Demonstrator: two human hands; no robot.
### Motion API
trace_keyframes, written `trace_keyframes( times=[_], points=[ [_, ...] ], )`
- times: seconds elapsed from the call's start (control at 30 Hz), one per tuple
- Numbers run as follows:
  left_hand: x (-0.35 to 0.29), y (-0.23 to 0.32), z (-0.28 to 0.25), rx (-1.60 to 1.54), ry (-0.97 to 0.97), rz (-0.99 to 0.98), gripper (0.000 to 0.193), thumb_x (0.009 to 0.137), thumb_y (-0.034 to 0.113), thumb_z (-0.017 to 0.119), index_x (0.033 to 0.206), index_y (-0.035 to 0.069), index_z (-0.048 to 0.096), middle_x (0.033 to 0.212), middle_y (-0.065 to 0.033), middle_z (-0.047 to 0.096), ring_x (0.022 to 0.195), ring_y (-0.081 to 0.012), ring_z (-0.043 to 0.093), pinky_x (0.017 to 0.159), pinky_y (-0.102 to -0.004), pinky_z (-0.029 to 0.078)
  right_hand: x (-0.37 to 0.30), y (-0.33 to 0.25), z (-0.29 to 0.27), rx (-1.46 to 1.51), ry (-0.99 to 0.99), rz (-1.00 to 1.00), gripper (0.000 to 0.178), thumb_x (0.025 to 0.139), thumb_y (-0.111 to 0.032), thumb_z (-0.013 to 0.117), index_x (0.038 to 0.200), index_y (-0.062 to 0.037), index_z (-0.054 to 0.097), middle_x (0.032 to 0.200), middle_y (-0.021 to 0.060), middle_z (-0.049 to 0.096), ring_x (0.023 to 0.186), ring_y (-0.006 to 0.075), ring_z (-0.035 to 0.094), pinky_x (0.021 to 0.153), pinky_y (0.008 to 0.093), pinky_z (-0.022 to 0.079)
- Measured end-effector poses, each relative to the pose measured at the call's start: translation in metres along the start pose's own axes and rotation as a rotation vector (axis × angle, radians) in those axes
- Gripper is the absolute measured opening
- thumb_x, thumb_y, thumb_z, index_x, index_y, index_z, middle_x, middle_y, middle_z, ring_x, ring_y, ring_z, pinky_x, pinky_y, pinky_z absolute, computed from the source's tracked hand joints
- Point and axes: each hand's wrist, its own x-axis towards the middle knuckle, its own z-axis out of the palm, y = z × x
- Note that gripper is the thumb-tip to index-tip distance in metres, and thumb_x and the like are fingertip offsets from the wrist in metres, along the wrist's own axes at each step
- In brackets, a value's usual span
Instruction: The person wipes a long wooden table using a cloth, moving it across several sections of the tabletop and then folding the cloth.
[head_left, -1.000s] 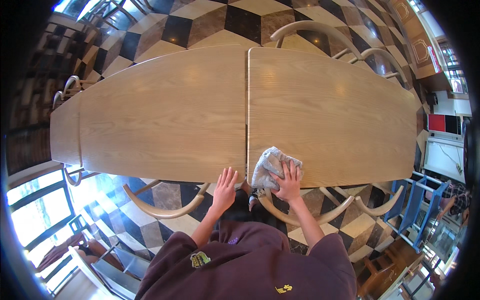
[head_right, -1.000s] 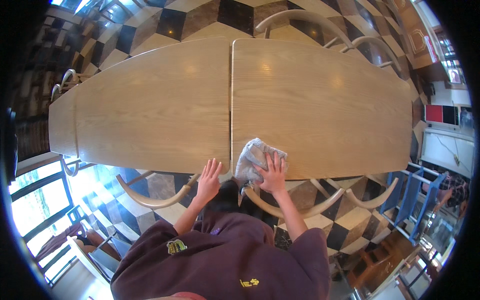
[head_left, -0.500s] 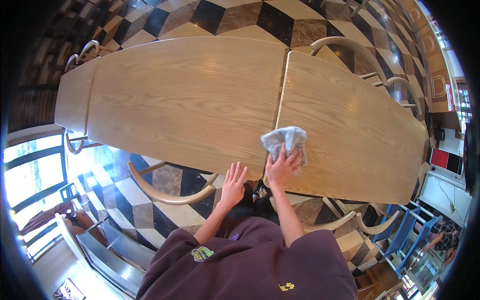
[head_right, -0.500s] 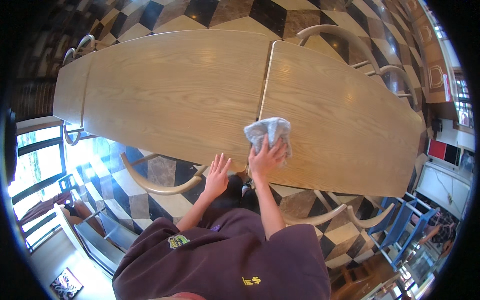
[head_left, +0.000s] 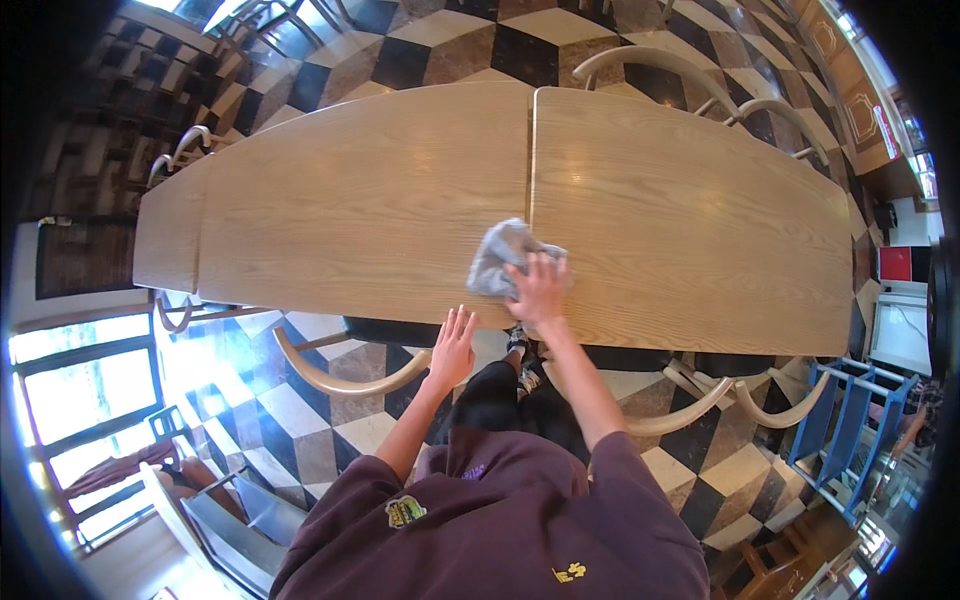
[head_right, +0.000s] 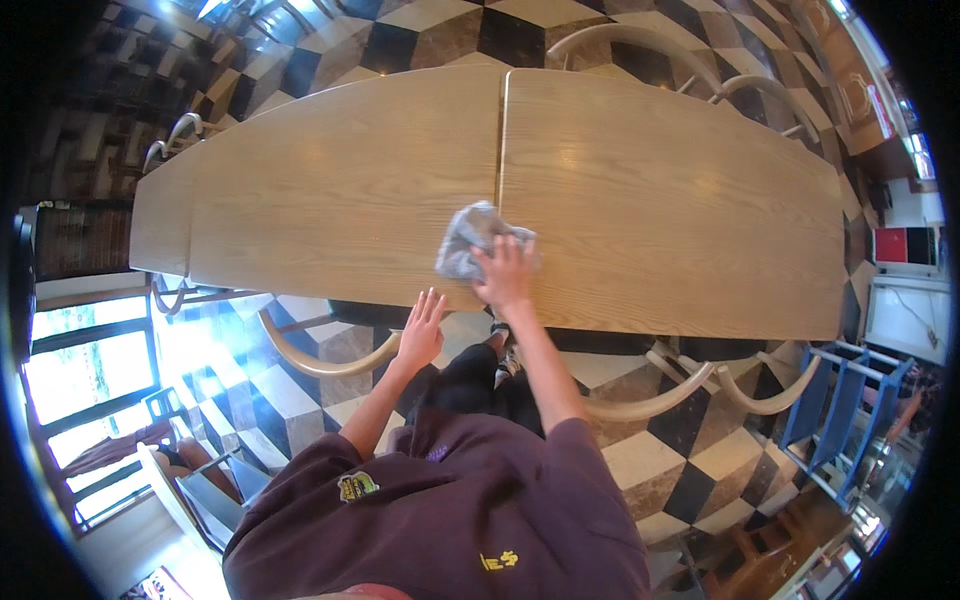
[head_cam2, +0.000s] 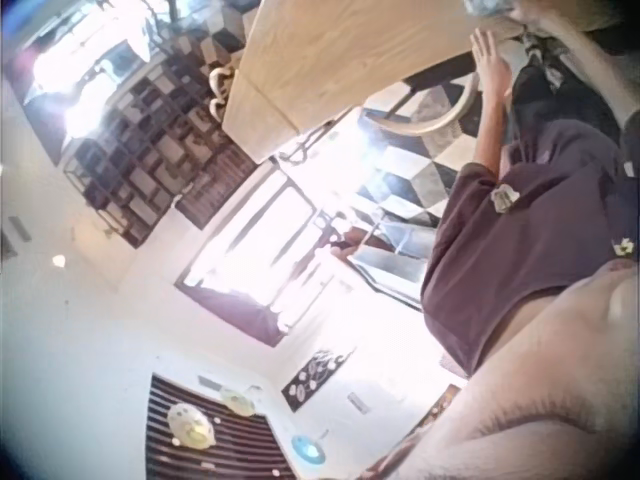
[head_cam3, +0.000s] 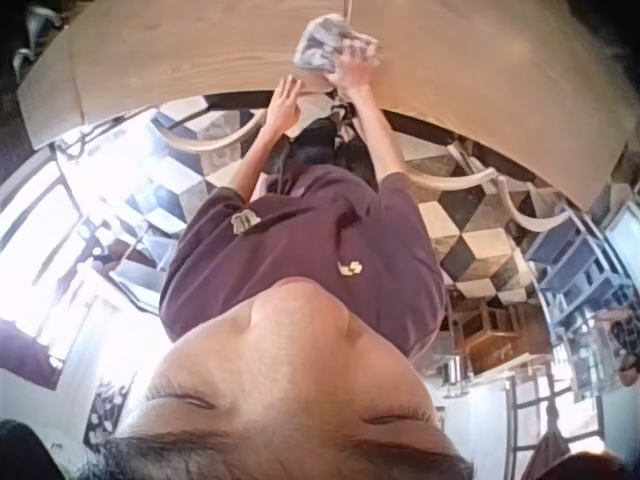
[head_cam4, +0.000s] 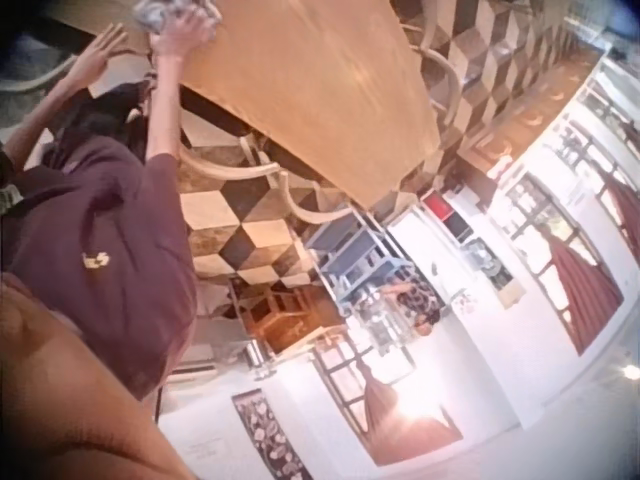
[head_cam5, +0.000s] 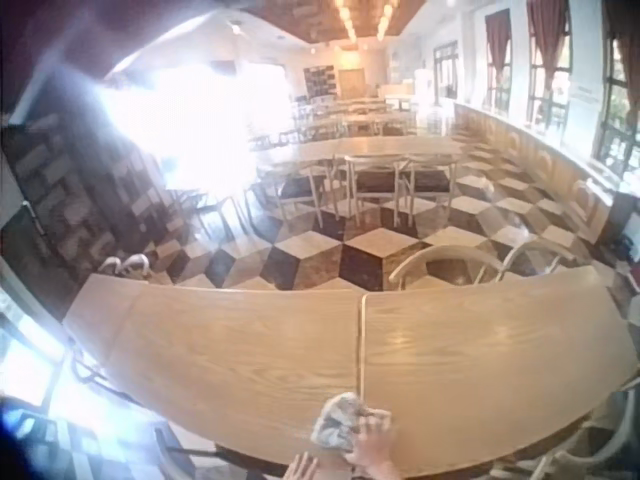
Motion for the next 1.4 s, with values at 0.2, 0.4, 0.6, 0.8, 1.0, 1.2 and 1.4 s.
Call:
trace_keyframes(
  times=[0.2,0.4,0.6,0.8,1.0,1.2,1.4],
  points=[
    [-0.016,-0.037,-0.003,0.096,0.017,-0.025,0.073,0.081,0.009,0.059,0.15,0.009,0.037,0.157,-0.0201,0.033,0.144,-0.0388,0.032,0.116,-0.0483,0.03,-0.067,0.107,-0.039,-0.083,0.04,0.205,0.07,0.064,-0.045,0.082,0.127,-0.0293,0.056,0.13,0.0208,0.052,0.128,0.043,0.042,0.11,0.0692,0.021],
    [-0.03,-0.066,-0.02,0.102,-0.017,-0.079,0.069,0.084,0.012,0.058,0.15,0.012,0.038,0.157,-0.02,0.033,0.144,-0.0386,0.034,0.116,-0.0488,0.03,-0.094,0.124,-0.053,-0.136,0.176,0.255,0.073,0.072,-0.046,0.08,0.137,-0.0316,0.051,0.149,0.0235,0.037,0.141,0.0512,0.028,0.11,0.0684,0.022],
    [-0.036,-0.1,-0.041,0.101,0.006,-0.083,0.068,0.085,0.012,0.057,0.151,0.012,0.038,0.157,-0.0208,0.033,0.144,-0.0386,0.033,0.116,-0.0501,0.03,-0.081,0.085,-0.018,-0.222,0.279,0.538,0.075,0.076,-0.048,0.076,0.143,-0.0343,0.047,0.153,0.0207,0.035,0.138,0.0471,0.033,0.106,0.0645,0.03],
    [-0.048,-0.149,-0.056,-0.005,0.027,-0.009,0.063,0.084,0.009,0.057,0.146,0.006,0.045,0.155,-0.0214,0.035,0.145,-0.0375,0.032,0.116,-0.0489,0.03,-0.022,-0.036,0.027,-0.223,0.276,0.78,0.069,0.08,-0.051,0.07,0.143,-0.0316,0.051,0.148,0.0208,0.041,0.132,0.0445,0.04,0.104,0.0608,0.033],
    [-0.072,-0.202,-0.094,-0.243,0.022,0.105,0.046,0.085,0.004,0.056,0.131,0.003,0.057,0.148,-0.0209,0.046,0.14,-0.0364,0.04,0.116,-0.0483,0.032,0.081,-0.258,0.108,-0.145,0.132,0.421,0.067,0.077,-0.042,0.074,0.14,-0.0294,0.055,0.144,0.0214,0.044,0.135,0.0425,0.038,0.106,0.0606,0.032],
    [-0.107,-0.252,-0.108,-0.306,-0.01,0.145,0.043,0.084,0.016,0.062,0.123,-0.003,0.059,0.138,-0.0234,0.053,0.136,-0.0381,0.044,0.115,-0.0467,0.033,0.11,-0.436,0.166,0.151,-0.093,-0.079,0.066,0.069,-0.04,0.081,0.131,-0.03,0.061,0.142,0.0156,0.046,0.134,0.0393,0.038,0.107,0.0596,0.031],
    [-0.108,-0.263,-0.121,-0.3,-0.028,0.084,0.045,0.079,0.002,0.06,0.124,0.0,0.059,0.131,-0.0209,0.058,0.131,-0.0389,0.048,0.115,-0.0494,0.033,0.1,-0.394,0.158,0.203,-0.141,-0.214,0.068,0.067,-0.041,0.082,0.132,-0.0341,0.062,0.143,0.0143,0.045,0.137,0.0359,0.037,0.112,0.0593,0.028]
  ],
)
